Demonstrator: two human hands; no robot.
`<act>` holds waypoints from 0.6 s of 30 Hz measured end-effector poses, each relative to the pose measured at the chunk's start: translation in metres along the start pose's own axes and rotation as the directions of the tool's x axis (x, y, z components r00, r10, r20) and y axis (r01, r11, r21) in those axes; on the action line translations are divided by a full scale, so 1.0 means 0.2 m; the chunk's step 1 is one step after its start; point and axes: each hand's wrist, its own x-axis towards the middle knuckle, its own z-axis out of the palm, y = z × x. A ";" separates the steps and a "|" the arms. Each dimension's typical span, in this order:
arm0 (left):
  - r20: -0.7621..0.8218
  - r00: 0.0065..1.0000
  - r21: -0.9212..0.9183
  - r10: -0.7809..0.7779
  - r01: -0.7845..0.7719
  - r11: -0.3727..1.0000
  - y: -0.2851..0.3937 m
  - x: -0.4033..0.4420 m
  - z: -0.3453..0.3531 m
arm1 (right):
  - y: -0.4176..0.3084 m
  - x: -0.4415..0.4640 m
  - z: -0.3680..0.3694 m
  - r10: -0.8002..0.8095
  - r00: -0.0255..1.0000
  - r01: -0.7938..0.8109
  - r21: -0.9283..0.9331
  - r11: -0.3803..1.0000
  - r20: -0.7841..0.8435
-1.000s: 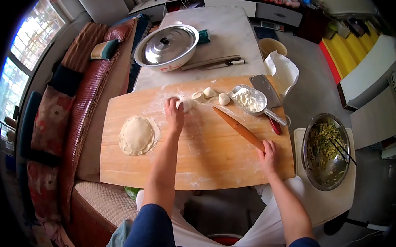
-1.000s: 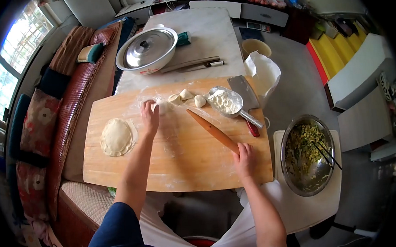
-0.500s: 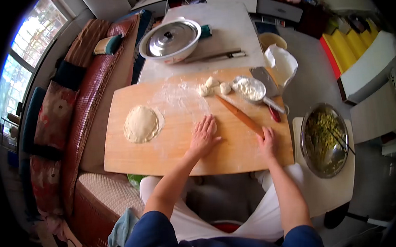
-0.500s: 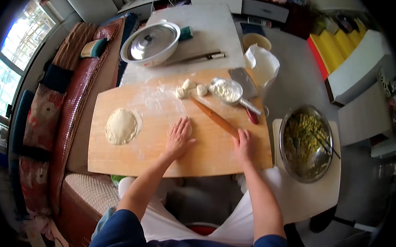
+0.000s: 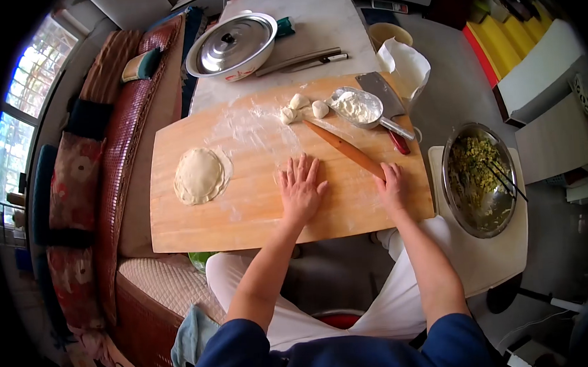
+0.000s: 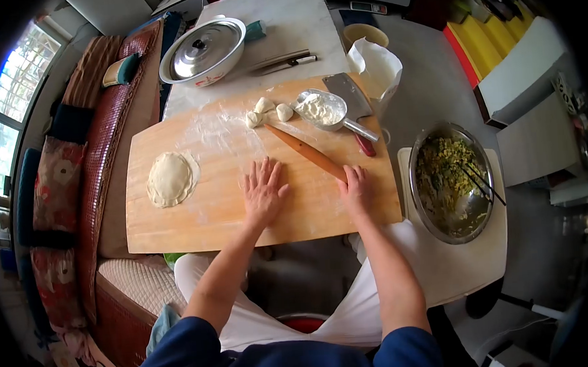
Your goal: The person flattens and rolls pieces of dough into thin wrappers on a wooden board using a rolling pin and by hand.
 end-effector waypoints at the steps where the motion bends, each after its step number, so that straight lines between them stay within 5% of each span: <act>1: -0.007 1.000 0.018 0.006 -0.006 1.000 0.00 0.01 0.00 | 0.00 0.01 0.01 0.013 1.000 -0.012 -0.011 1.000 0.006; 11: -0.004 1.000 -0.086 0.000 -0.001 0.996 0.02 -0.22 -0.07 | 0.03 0.00 0.04 -0.066 0.994 0.071 0.058 0.996 -0.083; 16: -0.242 0.968 -0.140 -0.065 0.032 0.990 -0.29 0.03 0.02 | 0.03 0.00 0.01 -0.077 0.996 0.079 0.041 0.996 -0.049; 18: -0.216 0.974 0.235 0.067 -0.015 0.972 -0.56 0.22 0.05 | 0.02 0.01 0.00 -0.083 0.995 0.085 0.042 0.995 -0.052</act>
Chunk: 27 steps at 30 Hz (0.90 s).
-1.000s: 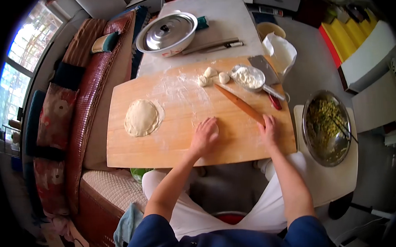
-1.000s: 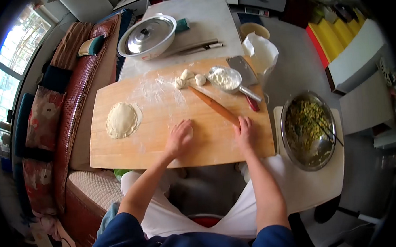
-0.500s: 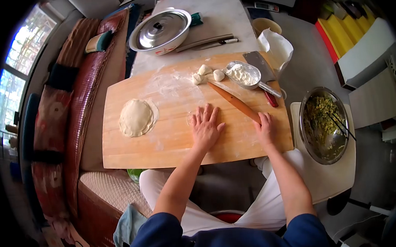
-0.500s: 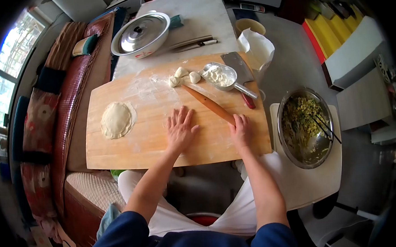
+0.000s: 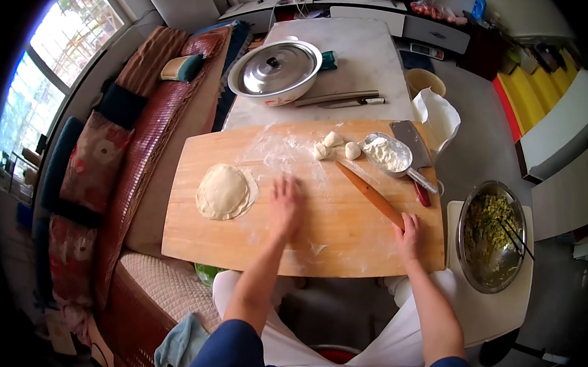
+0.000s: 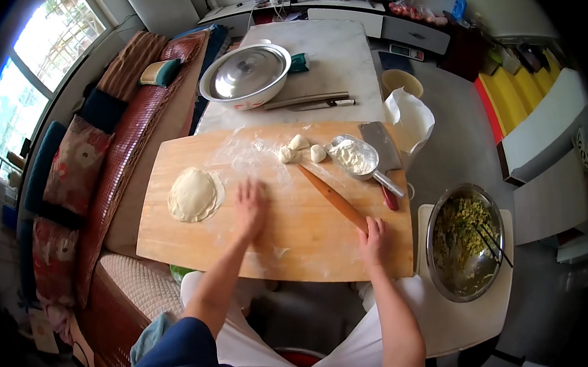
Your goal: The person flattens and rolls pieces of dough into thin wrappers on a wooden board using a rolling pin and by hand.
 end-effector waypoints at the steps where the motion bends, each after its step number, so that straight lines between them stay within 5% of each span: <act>1: -0.109 0.979 -0.079 -0.174 0.166 0.983 -0.17 0.06 0.28 | -0.01 0.00 0.00 0.009 1.000 -0.009 0.006 1.000 0.001; 3: 0.028 0.911 -0.166 -0.412 0.411 0.897 -0.23 0.28 0.12 | 0.03 -0.01 0.03 -0.007 1.000 0.008 0.008 1.000 -0.014; 6: 0.147 0.883 -0.188 -0.445 0.467 0.864 -0.28 0.51 0.18 | 0.04 -0.01 0.03 0.014 1.000 -0.014 -0.029 0.999 0.019; 9: 0.217 0.933 -0.189 -0.287 0.329 0.925 -0.14 0.54 0.19 | 0.00 0.00 0.00 0.043 0.998 -0.044 0.010 0.999 0.037; 13: 0.122 0.983 -0.188 0.136 -0.112 0.976 0.17 0.16 0.09 | -0.02 0.01 -0.01 0.065 0.997 -0.066 0.024 0.998 0.041; 16: 0.174 0.931 -0.448 0.322 -0.216 0.867 0.37 -0.06 -0.18 | -0.03 0.00 -0.01 0.060 0.997 -0.061 0.013 0.998 0.039; 19: 0.349 0.895 -0.894 0.278 0.230 0.384 0.31 -0.04 -0.13 | -0.02 0.00 -0.01 0.050 0.998 -0.049 -0.007 0.999 0.035; 23: 0.174 0.984 -0.538 -0.024 0.116 0.835 0.48 0.05 -0.23 | -0.02 0.00 -0.01 0.063 0.997 -0.063 -0.007 0.998 0.032; 26: 0.154 0.987 -0.255 0.038 0.002 0.967 0.62 -0.01 -0.16 | -0.02 0.01 0.00 0.057 0.998 -0.056 -0.039 0.998 0.028; 27: 0.220 0.975 -0.288 -0.008 0.073 0.955 0.63 0.01 -0.14 | -0.02 0.02 0.00 0.052 0.998 -0.052 -0.030 0.998 0.019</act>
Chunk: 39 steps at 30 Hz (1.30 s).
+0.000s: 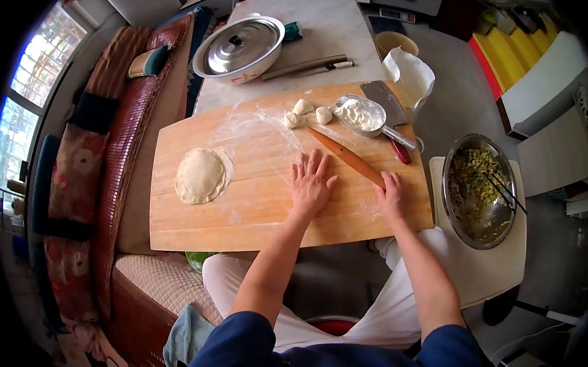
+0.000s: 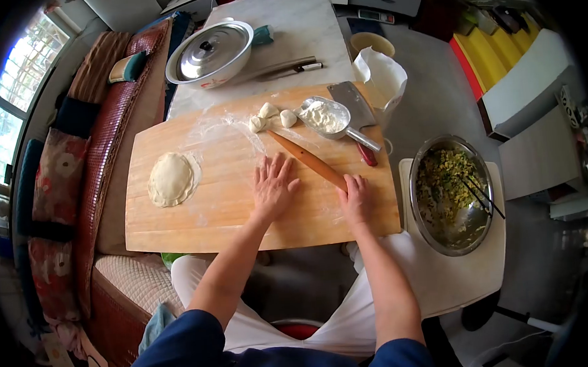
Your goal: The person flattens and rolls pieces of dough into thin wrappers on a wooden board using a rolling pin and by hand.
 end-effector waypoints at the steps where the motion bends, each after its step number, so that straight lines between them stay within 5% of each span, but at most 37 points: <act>1: 0.008 1.000 -0.002 0.002 -0.002 1.000 0.00 -0.02 0.02 | -0.01 -0.02 -0.01 -0.002 1.000 0.002 0.011 1.000 -0.001; 6: -0.009 1.000 -0.015 0.019 -0.019 1.000 0.01 0.03 -0.03 | -0.01 0.00 -0.01 0.008 1.000 -0.008 0.002 1.000 0.008; 9: -0.411 0.795 0.137 0.447 -0.430 0.892 -0.40 0.18 0.36 | -0.02 -0.01 -0.03 0.005 1.000 -0.005 -0.006 1.000 0.023; 10: -0.435 0.874 -0.126 0.217 -0.297 0.946 -0.40 0.17 0.26 | -0.01 0.00 -0.02 0.013 0.999 -0.013 -0.013 1.000 0.034; 12: -0.268 0.931 -0.607 -0.247 0.036 0.794 -0.37 0.05 0.08 | -0.01 -0.01 -0.01 0.015 1.000 -0.016 0.026 1.000 0.002; 16: -0.115 0.993 -0.273 -0.035 0.002 0.962 -0.19 -0.21 -0.03 | -0.01 -0.01 -0.01 0.038 0.999 -0.038 -0.014 0.999 0.032; 20: -0.042 0.972 -0.374 0.232 -0.231 0.898 -0.09 -0.23 -0.09 | -0.02 -0.02 -0.03 0.012 1.000 -0.013 0.012 1.000 0.018; 24: -0.099 0.993 -0.680 -0.057 -0.026 0.733 -0.21 -0.31 -0.09 | 0.03 -0.02 -0.06 -0.067 0.991 0.052 0.129 0.990 0.119; 27: -0.233 0.956 -0.525 -0.180 0.032 0.850 -0.27 -0.42 -0.30 | -0.03 -0.06 -0.16 -0.188 0.942 0.135 0.198 0.971 0.280; 30: -0.183 0.983 -0.041 0.012 -0.020 0.999 -0.25 -0.50 -0.34 | -0.15 -0.13 -0.25 -0.255 0.885 0.226 0.119 0.967 0.390; 31: -0.017 1.000 -0.022 0.008 -0.009 1.000 -0.27 -0.51 -0.28 | -0.17 -0.14 -0.25 -0.265 0.871 0.259 0.072 0.963 0.413; 39: 0.095 0.993 0.035 0.074 -0.078 0.996 -0.34 -0.13 -0.25 | -0.15 0.06 -0.04 -0.271 0.934 0.311 -0.155 0.938 0.234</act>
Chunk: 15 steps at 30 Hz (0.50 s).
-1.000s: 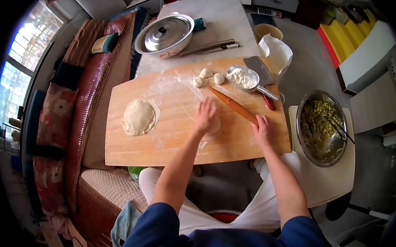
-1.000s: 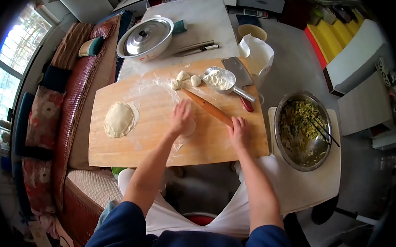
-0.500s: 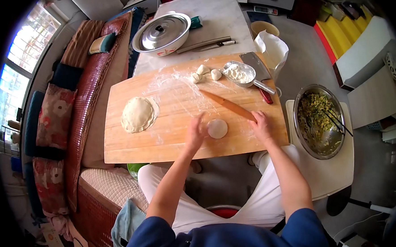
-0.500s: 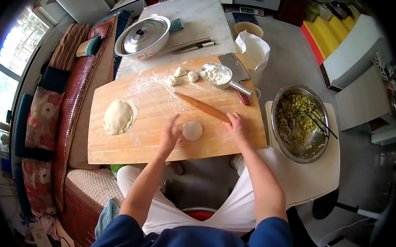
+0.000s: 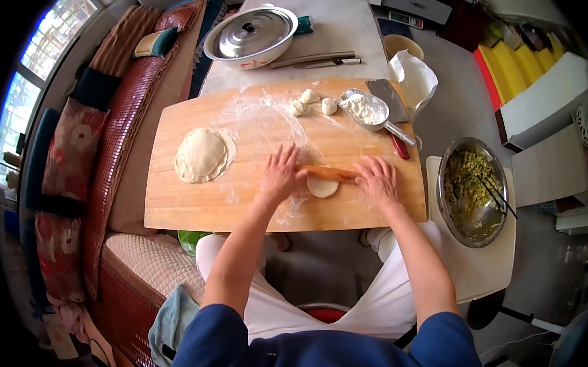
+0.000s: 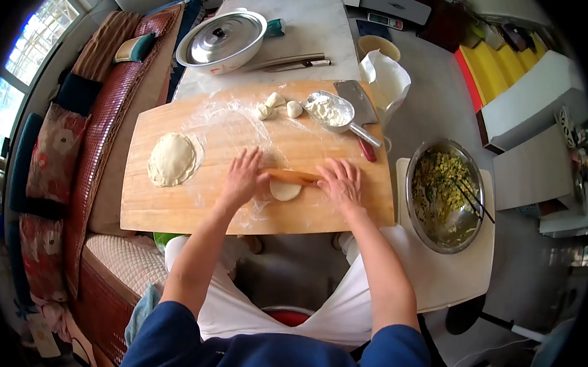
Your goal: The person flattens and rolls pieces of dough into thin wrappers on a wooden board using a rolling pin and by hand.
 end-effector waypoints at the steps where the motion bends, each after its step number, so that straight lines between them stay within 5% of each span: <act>1: -0.007 0.999 -0.049 0.040 -0.041 0.998 0.01 -0.05 0.00 | -0.01 -0.04 0.01 0.037 0.999 -0.039 0.039 0.999 0.039; 7: -0.095 0.994 -0.098 0.057 -0.066 0.993 0.05 -0.46 0.06 | -0.11 -0.15 -0.04 -0.006 0.999 0.002 0.085 0.996 0.045; 13: -0.125 0.974 -0.103 -0.188 0.176 0.979 -0.09 0.01 0.11 | -0.01 0.17 0.10 0.031 0.997 -0.036 0.084 0.996 0.069; 15: -0.090 0.991 -0.113 -0.094 0.083 0.990 -0.04 -0.13 0.12 | 0.05 0.01 0.14 0.022 0.999 -0.026 0.118 0.993 0.037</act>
